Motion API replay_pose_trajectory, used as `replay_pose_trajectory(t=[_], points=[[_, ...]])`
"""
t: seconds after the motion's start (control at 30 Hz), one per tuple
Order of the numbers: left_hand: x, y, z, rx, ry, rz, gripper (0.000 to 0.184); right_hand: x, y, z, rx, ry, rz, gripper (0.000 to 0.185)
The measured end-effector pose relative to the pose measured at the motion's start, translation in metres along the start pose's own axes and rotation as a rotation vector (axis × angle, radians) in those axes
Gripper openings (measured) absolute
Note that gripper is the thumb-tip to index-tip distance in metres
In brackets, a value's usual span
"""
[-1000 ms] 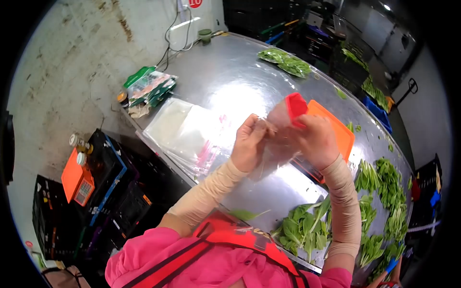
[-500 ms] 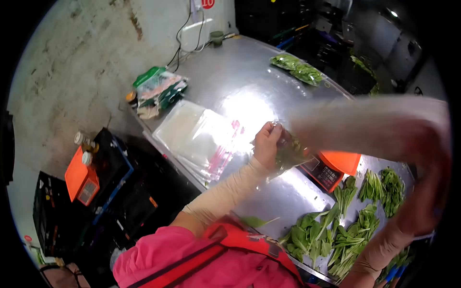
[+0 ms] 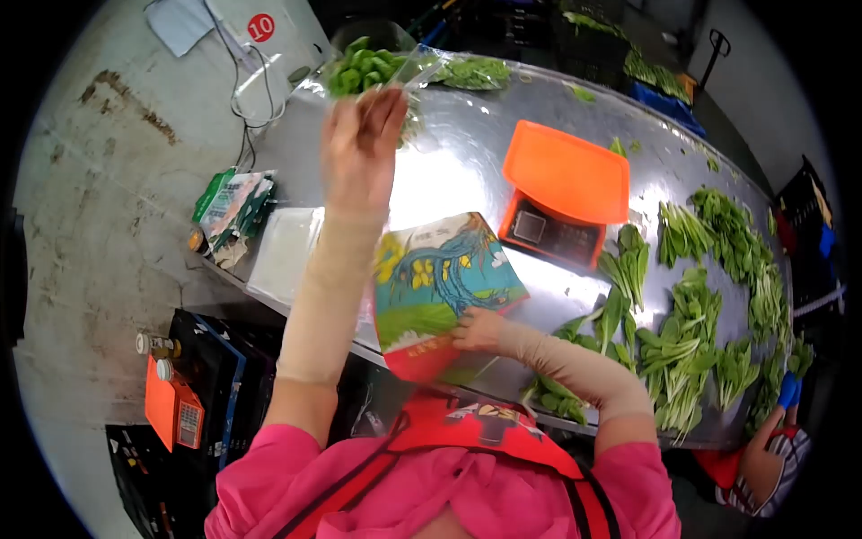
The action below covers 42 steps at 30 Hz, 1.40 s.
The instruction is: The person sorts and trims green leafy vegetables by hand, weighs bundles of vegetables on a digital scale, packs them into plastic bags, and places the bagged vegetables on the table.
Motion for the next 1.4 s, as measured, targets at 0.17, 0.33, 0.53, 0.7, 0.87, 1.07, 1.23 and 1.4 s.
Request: replay_pose_trajectory(t=[0.17, 0.33, 0.53, 0.7, 0.87, 1.07, 1.23, 1.4], points=[[0.046, -0.189, 0.036, 0.346, 0.077, -0.292, 0.016, 0.019, -0.041, -0.011, -0.222, 0.465, 0.098, 0.036], [0.116, -0.362, 0.103, 0.982, -0.103, -0.668, 0.013, -0.033, -0.081, -0.047, -0.705, 1.247, -0.204, 0.041], [0.12, -0.359, 0.044, 0.783, 0.541, -0.755, 0.034, -0.017, -0.094, 0.002, -0.985, 1.713, -0.692, 0.072], [0.125, -0.303, 0.023, 0.488, 1.46, -0.298, 0.054, 0.008, -0.08, 0.078, -1.043, 1.42, -0.689, 0.095], [0.132, -0.272, 0.017, 0.411, 1.754, -0.012, 0.027, -0.001, -0.072, 0.088, -1.092, 1.103, -0.784, 0.079], [0.126, -0.235, -0.017, 0.328, 1.586, 0.086, 0.01, 0.072, -0.068, 0.085, -1.039, 1.336, -0.927, 0.047], [0.165, -0.32, 0.001, 0.512, 1.847, 0.357, 0.021, -0.026, -0.092, 0.137, -1.255, 0.929, -0.764, 0.025], [0.193, -0.346, 0.005, 1.255, 1.094, -0.013, 0.014, -0.026, -0.112, 0.151, -1.401, 1.308, -0.989, 0.016]])
Point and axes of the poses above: each hand's wrist, its own y-axis towards the middle knuckle, its own x-axis out of the back of the hand, z = x × y, the point moved 5 cm from there along y, towards the middle knuckle, and after that the axes turned 7 degrees about y, right-handed, at the moved point
